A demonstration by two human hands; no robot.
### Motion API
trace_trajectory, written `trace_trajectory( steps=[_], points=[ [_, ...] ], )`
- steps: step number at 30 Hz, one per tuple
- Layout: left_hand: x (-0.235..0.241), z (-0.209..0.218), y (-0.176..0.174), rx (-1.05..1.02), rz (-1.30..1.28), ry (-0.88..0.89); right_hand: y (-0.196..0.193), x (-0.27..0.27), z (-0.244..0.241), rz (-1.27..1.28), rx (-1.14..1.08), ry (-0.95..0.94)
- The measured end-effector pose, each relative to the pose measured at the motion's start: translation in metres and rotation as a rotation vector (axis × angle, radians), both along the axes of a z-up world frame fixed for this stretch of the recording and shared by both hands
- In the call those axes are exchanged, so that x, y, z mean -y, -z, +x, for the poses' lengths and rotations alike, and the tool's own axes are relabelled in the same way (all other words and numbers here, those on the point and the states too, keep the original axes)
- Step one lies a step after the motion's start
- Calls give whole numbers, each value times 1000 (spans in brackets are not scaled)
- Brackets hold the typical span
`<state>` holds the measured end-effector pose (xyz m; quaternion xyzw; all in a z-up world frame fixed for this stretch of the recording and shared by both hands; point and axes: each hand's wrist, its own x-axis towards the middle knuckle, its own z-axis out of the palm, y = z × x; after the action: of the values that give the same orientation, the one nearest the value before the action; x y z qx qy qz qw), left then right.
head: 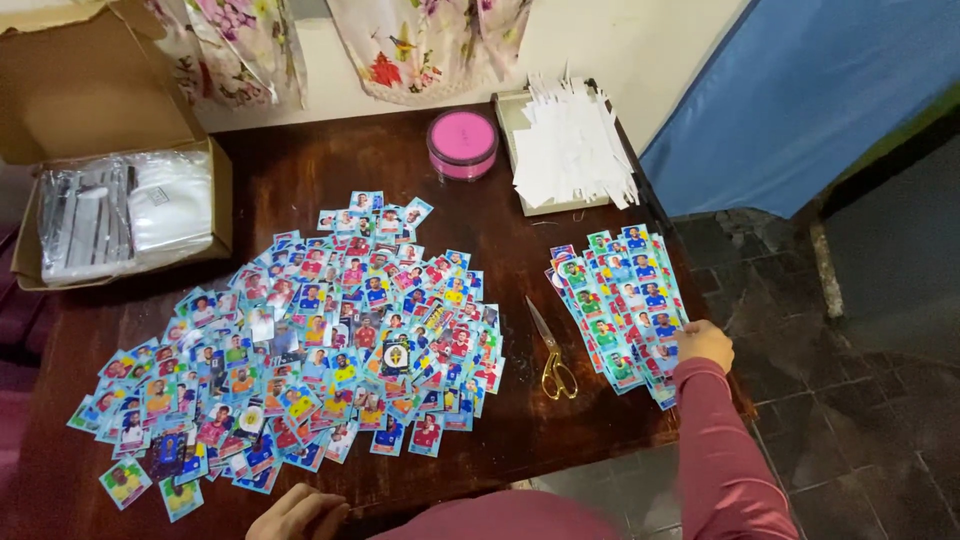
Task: The person uses gold-handled scissors to cut individual stickers from long strips of paper. They pick up a strip, cut out a sticker, and place it onto a growing pile on the table. The process is repeated with multiple strips of stickers featuring various colorful designs.
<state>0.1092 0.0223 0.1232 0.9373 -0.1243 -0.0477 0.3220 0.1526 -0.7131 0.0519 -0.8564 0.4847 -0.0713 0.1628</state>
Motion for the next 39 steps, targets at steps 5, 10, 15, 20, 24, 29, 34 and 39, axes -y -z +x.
trace_trajectory(
  steps=[5,10,15,20,24,29,34,39],
  points=[
    [5,5,-9,-54,70,38,0,-5,-4,-58,-82,-22],
    [11,9,-16,-170,97,38,1,-3,-6,-64,-49,-37],
    [14,9,-14,-72,36,72,-14,-4,1,141,92,5],
    [23,10,-11,-40,-4,17,18,-24,1,616,482,-61],
    [54,15,-27,-29,-63,62,-41,-171,30,1400,851,-223],
    [117,55,-47,-155,-38,41,-163,-363,17,1715,463,-295],
    [164,106,-48,-267,-1018,-184,-172,-428,13,1848,158,-723],
    [178,112,-37,220,-1177,-150,-164,-451,16,1936,16,-867]
  ],
)
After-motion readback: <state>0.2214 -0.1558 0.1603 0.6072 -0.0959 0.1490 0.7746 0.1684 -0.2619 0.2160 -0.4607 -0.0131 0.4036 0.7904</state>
